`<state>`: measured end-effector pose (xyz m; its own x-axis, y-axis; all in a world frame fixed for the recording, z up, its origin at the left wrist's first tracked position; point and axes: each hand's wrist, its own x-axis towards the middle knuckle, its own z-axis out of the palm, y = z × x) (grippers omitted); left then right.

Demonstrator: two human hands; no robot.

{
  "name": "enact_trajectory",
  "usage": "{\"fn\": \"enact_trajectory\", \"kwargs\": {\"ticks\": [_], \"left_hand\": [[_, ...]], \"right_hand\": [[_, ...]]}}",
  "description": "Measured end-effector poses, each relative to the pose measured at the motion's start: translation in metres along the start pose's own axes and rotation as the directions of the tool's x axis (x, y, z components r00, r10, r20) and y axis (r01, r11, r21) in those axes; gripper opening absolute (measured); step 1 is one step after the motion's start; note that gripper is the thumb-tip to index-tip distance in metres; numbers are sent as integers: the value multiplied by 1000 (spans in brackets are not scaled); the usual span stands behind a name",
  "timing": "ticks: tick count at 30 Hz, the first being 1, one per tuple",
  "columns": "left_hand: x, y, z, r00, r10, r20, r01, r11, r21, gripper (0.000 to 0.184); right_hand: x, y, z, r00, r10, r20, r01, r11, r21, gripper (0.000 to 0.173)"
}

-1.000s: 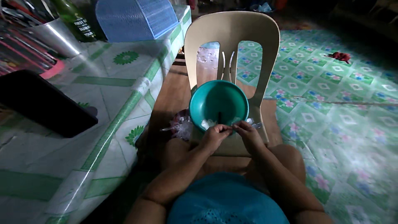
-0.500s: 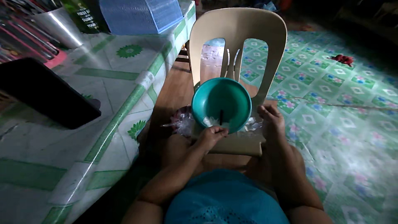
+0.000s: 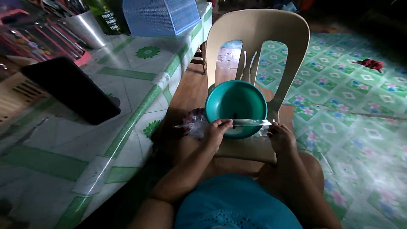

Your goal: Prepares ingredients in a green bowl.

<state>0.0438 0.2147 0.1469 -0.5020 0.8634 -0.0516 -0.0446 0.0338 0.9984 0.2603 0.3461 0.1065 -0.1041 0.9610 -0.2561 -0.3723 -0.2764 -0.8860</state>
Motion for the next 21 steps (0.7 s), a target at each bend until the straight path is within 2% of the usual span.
{"fn": "enact_trajectory", "kwargs": {"ticks": [4, 7, 9, 10, 12, 13, 15, 16, 18, 20, 21], "left_hand": [[-5, 1, -1, 999, 48, -4, -48, 994, 101, 18], [-9, -5, -4, 998, 69, -1, -68, 981, 182, 17], [-12, -16, -10, 994, 65, 83, -88, 943, 320, 21], [-12, -22, -13, 984, 49, 170, -117, 900, 419, 24], [-9, -37, -18, 921, 33, 388, -273, 764, 584, 30], [-8, -43, -17, 891, 64, 450, -363, 696, 620, 34], [-7, -42, -11, 870, 183, 458, -461, 630, 625, 47], [-5, -36, -9, 869, 232, 437, -473, 647, 598, 49], [-4, -18, -2, 893, 234, 384, -410, 775, 481, 44], [-5, 0, 8, 934, 101, 343, -218, 921, 322, 40], [-4, 4, 13, 945, 52, 324, -138, 958, 250, 38]], "right_hand": [[1, 0, -1, 1000, -29, -3, 29, 999, -27, 11], [1, -3, 1, 998, -66, -14, 66, 997, 29, 12], [1, -6, 0, 995, -100, 0, 100, 990, 98, 11], [2, -8, -2, 991, -125, 41, 118, 984, 130, 12], [-1, -13, -6, 965, -170, 201, 142, 979, 144, 15], [-6, -17, -7, 937, -167, 307, 141, 985, 104, 18], [-19, -25, 1, 876, -82, 476, 111, 993, -33, 21], [-25, -27, 8, 850, -36, 525, 110, 988, -110, 21], [-33, -24, 20, 806, 37, 591, 155, 950, -272, 16], [-38, -22, 33, 788, 88, 609, 233, 873, -428, 9], [-42, -22, 40, 786, 113, 607, 274, 817, -508, 7]]}}
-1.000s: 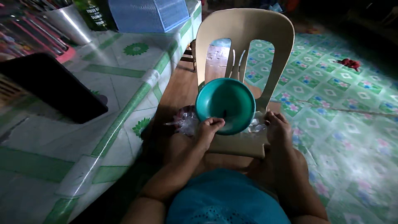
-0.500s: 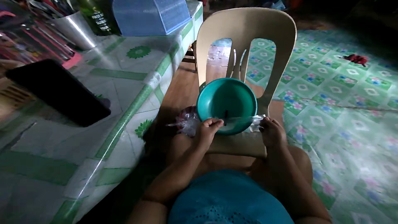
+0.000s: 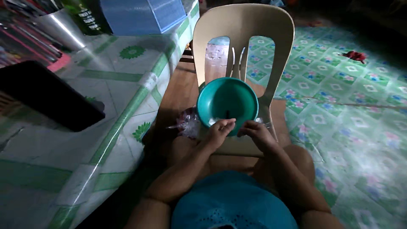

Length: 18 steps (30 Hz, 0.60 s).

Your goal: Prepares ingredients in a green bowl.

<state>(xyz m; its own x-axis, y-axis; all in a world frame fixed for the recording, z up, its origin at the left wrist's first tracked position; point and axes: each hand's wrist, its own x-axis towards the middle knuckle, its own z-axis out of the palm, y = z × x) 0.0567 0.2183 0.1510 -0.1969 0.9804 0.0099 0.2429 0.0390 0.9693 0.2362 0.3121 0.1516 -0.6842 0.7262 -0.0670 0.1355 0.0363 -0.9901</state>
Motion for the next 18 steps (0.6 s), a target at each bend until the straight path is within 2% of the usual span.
{"fn": "enact_trajectory", "kwargs": {"ticks": [2, 4, 7, 11, 14, 16, 18], "left_hand": [[6, 6, 5, 999, -47, -19, 46, 997, -69, 32], [13, 7, 8, 997, -37, -73, 35, 999, -21, 25], [16, 4, 8, 989, -46, -141, 45, 999, -10, 22], [13, -4, 11, 979, -52, -198, 57, 998, 22, 30], [12, -10, 12, 976, 39, -215, -27, 998, 59, 28], [13, -11, 10, 971, 36, -238, -43, 999, -20, 24], [17, -12, 8, 956, -80, -281, 33, 985, -167, 22]], "right_hand": [[3, -6, 10, 999, 42, 8, -40, 979, -202, 13], [7, -5, 16, 1000, 24, 0, -23, 964, -264, 16], [8, 5, 22, 1000, 0, 7, 1, 982, -189, 17], [7, 14, 31, 1000, -13, -3, 12, 990, -143, 17], [7, 26, 37, 999, -47, -5, 47, 998, -44, 15], [5, 34, 41, 997, -36, 62, 35, 999, 25, 14], [4, 38, 45, 994, 2, 112, -17, 991, 131, 16]]}}
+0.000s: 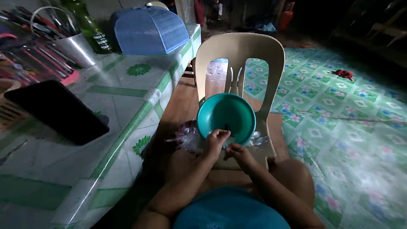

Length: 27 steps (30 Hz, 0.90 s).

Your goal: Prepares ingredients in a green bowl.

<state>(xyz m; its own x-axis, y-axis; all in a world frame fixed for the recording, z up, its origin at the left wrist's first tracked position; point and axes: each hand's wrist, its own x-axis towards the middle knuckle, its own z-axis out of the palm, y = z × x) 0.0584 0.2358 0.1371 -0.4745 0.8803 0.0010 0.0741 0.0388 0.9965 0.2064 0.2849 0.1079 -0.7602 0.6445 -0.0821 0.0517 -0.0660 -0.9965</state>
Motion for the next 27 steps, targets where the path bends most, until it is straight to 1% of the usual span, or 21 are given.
{"fn": "enact_trajectory", "kwargs": {"ticks": [1, 2, 3, 4, 5, 6, 7, 9, 13, 16, 19, 22, 24, 25, 27], "left_hand": [[2, -2, 0, 997, -75, -6, 74, 994, -84, 23], [4, -5, 0, 989, -143, 27, 145, 975, -166, 26], [5, -8, -1, 974, -200, 105, 219, 951, -217, 34], [4, -9, -3, 949, -250, 193, 294, 924, -245, 42], [1, -9, -3, 924, -281, 257, 346, 902, -257, 43], [-3, -9, -3, 912, -294, 287, 368, 895, -251, 40], [-7, -9, -2, 913, -297, 278, 365, 901, -236, 35], [-11, -11, 0, 931, -300, 207, 340, 919, -198, 26], [-12, -14, 4, 934, -332, 131, 353, 914, -200, 25], [-13, -14, 5, 937, -322, 135, 344, 918, -199, 24], [-14, -14, 6, 938, -299, 175, 328, 929, -173, 28], [-14, -14, 6, 938, -303, 167, 329, 929, -168, 24], [-15, -12, 6, 936, -316, 154, 340, 926, -165, 22], [-14, -11, 5, 938, -317, 144, 338, 927, -162, 21], [-13, -11, 2, 945, -303, 127, 319, 937, -140, 20]], "right_hand": [[0, 0, 1, 1000, 15, -8, -14, 997, 71, 17], [1, -1, 2, 999, 33, -40, -28, 990, 135, 16], [2, -2, 1, 995, 60, -81, -44, 982, 182, 16], [3, -3, 0, 989, 87, -120, -60, 976, 207, 15], [4, -3, -3, 984, 108, -142, -77, 975, 206, 15], [4, -4, -5, 980, 127, -152, -98, 978, 186, 15], [3, -5, -6, 979, 138, -151, -114, 981, 157, 15], [0, -5, -6, 981, 142, -131, -130, 987, 95, 15], [-2, -1, -2, 990, 97, -101, -92, 995, 47, 16], [-3, -2, -2, 988, 108, -110, -107, 994, 17, 15], [-4, 1, -4, 987, 115, -108, -118, 993, -23, 14], [-5, 2, -4, 991, 95, -98, -99, 994, -37, 14], [-8, 1, -7, 994, 79, -69, -82, 995, -49, 16], [-9, -1, -9, 996, 64, -68, -69, 995, -77, 19], [-12, -5, -15, 989, -24, -148, -5, 980, -198, 24]]}}
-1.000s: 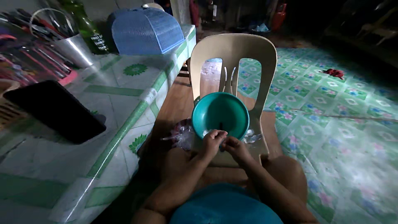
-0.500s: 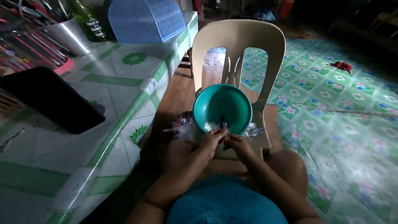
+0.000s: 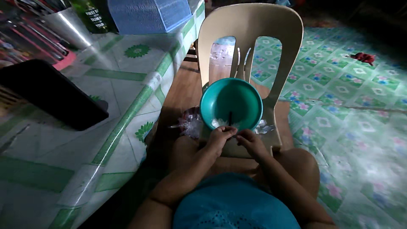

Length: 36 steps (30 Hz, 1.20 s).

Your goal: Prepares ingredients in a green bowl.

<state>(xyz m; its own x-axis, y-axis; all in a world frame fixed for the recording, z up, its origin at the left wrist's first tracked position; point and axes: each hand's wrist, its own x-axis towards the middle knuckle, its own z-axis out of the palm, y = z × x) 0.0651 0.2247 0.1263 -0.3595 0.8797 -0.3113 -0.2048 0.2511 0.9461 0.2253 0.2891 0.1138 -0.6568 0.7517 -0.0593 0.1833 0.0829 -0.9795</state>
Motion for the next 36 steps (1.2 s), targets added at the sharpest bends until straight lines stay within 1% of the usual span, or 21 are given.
{"fn": "enact_trajectory", "kwargs": {"ticks": [1, 2, 3, 5, 7, 11, 17, 20, 22, 23, 25, 28, 30, 33, 34, 36], "left_hand": [[0, 0, -2, 1000, 9, -4, -9, 1000, 24, 20], [1, 0, -3, 1000, 21, -9, -20, 998, 57, 21], [1, 0, -4, 1000, 27, -10, -26, 995, 95, 22], [1, -1, -5, 998, 58, 4, -58, 987, 152, 23], [-1, -2, -5, 995, 93, 17, -95, 983, 157, 21], [-5, -2, -5, 990, 134, 37, -138, 971, 195, 18], [-5, -6, -6, 984, 171, 41, -175, 946, 271, 17], [-5, -6, -7, 981, 185, 58, -194, 925, 328, 18], [-5, -7, -7, 979, 191, 67, -202, 916, 346, 19], [-4, -8, -7, 978, 197, 70, -209, 917, 341, 19], [-4, -10, -7, 976, 206, 77, -220, 922, 318, 19], [-2, -13, -9, 974, 215, 77, -229, 917, 326, 20], [1, -14, -13, 969, 243, 33, -240, 910, 338, 18], [0, 0, -25, 960, 261, -103, -214, 919, 331, 15], [0, 4, -33, 951, 276, -139, -224, 925, 307, 15], [1, 7, -53, 924, 328, -196, -273, 926, 261, 14]], "right_hand": [[0, 0, -4, 995, -75, -70, 69, 994, -83, 27], [1, 2, -8, 975, -186, -124, 162, 971, -178, 30], [3, 2, -12, 943, -298, -148, 255, 933, -253, 32], [7, -2, -20, 875, -470, -117, 408, 845, -344, 31], [11, -10, -25, 840, -539, -54, 476, 782, -401, 26], [18, -18, -32, 837, -545, 47, 503, 733, -458, 18], [23, -27, -35, 826, -553, 106, 519, 676, -523, 19], [23, -31, -37, 842, -515, 162, 508, 655, -559, 19], [22, -34, -37, 866, -461, 197, 484, 670, -563, 14], [23, -34, -37, 865, -455, 209, 487, 667, -563, 10], [25, -29, -38, 847, -479, 229, 517, 645, -563, 3], [27, -27, -37, 831, -508, 227, 530, 600, -599, 7], [29, -28, -37, 825, -524, 210, 531, 594, -604, 6], [38, -34, -41, 816, -554, 164, 534, 615, -580, 8], [46, -35, -44, 821, -551, 147, 524, 626, -577, 8], [65, -33, -49, 862, -488, 138, 466, 655, -595, 10]]}}
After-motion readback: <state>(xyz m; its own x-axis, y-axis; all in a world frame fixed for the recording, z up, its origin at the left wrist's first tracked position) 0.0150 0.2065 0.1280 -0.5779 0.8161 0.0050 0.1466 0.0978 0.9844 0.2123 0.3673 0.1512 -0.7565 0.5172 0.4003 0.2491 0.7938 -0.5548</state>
